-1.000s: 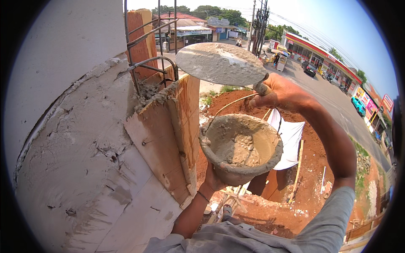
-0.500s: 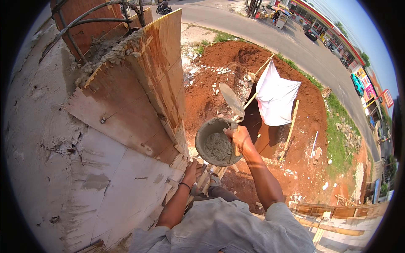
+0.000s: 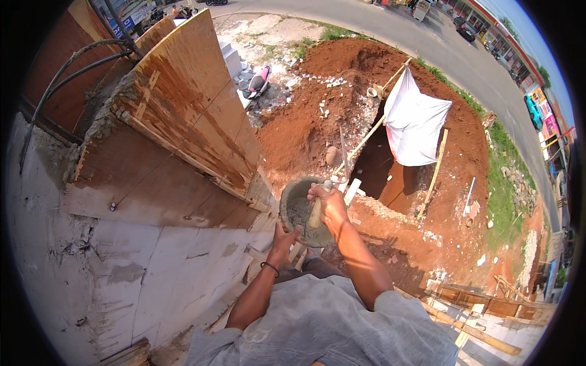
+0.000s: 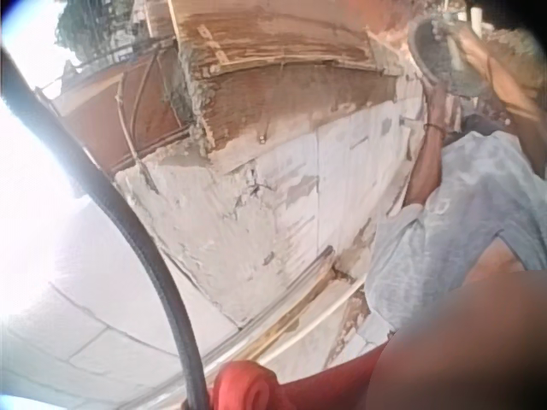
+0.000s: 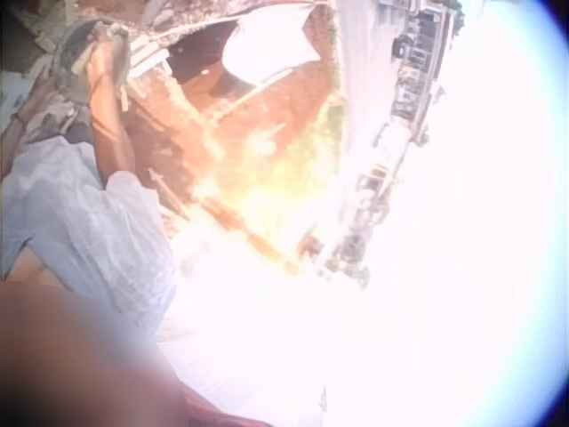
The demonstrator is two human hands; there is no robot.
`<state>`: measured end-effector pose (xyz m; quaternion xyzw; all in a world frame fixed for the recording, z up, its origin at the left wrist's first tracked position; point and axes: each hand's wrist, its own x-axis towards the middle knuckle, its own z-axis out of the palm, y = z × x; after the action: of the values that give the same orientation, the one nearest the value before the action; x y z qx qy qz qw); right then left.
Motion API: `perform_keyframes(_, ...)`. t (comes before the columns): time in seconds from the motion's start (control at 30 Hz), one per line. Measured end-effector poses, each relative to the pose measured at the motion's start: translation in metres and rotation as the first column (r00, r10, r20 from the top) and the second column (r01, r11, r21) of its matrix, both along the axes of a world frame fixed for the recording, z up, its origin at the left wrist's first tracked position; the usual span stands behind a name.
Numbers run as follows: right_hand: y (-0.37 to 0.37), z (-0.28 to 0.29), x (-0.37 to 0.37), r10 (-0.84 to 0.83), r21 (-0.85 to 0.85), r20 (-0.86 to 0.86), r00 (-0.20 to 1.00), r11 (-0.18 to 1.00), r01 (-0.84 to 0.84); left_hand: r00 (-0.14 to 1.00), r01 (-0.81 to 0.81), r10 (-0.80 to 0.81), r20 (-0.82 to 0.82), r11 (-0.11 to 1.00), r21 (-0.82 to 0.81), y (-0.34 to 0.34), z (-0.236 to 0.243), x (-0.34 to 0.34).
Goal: The person scoops wet cement from a bucket using a trowel and applies it to a vertical wall surface. The person repeatedly scoops and spreads the cement along the wall, smoothing the surface as they work.
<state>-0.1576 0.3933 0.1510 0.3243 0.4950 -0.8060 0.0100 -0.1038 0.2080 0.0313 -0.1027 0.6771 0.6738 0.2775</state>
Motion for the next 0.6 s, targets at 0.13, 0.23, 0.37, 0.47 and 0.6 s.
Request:
perform_keyframes(0.13, -0.003, -0.005, -0.027, 0.157, 0.005, 0.083, 0.984, 0.987, -0.158, 0.970, -0.079, -0.038, -0.240, 0.886, -0.457, 0.013, 0.021, -0.006)
perform_keyframes(0.23, 0.009, -0.014, -0.037, 0.355, -0.048, 0.019, 0.935, 0.934, -0.354, 0.965, -0.211, 0.093, -0.243, 0.825, -0.524, 0.009, 0.023, -0.011)
perform_keyframes(0.37, 0.056, -0.040, -0.009, 0.500, 0.455, 0.192, 0.845, 0.717, -0.528, 0.963, -0.262, 0.173, -0.206, 0.775, -0.574, -0.012, 0.000, -0.018)
perform_keyframes(0.47, 0.083, -0.067, 0.051, 0.386, 0.803, 0.414, 0.824, 0.273, -0.531, 0.935, -0.356, 0.288, -0.209, 0.755, -0.550, -0.029, -0.020, -0.010)
perform_keyframes(0.6, 0.079, -0.093, 0.091, 0.453, 0.707, 0.650, 0.611, -0.064, -0.705, 0.906, -0.423, 0.325, -0.272, 0.697, -0.579, -0.064, -0.030, 0.000)
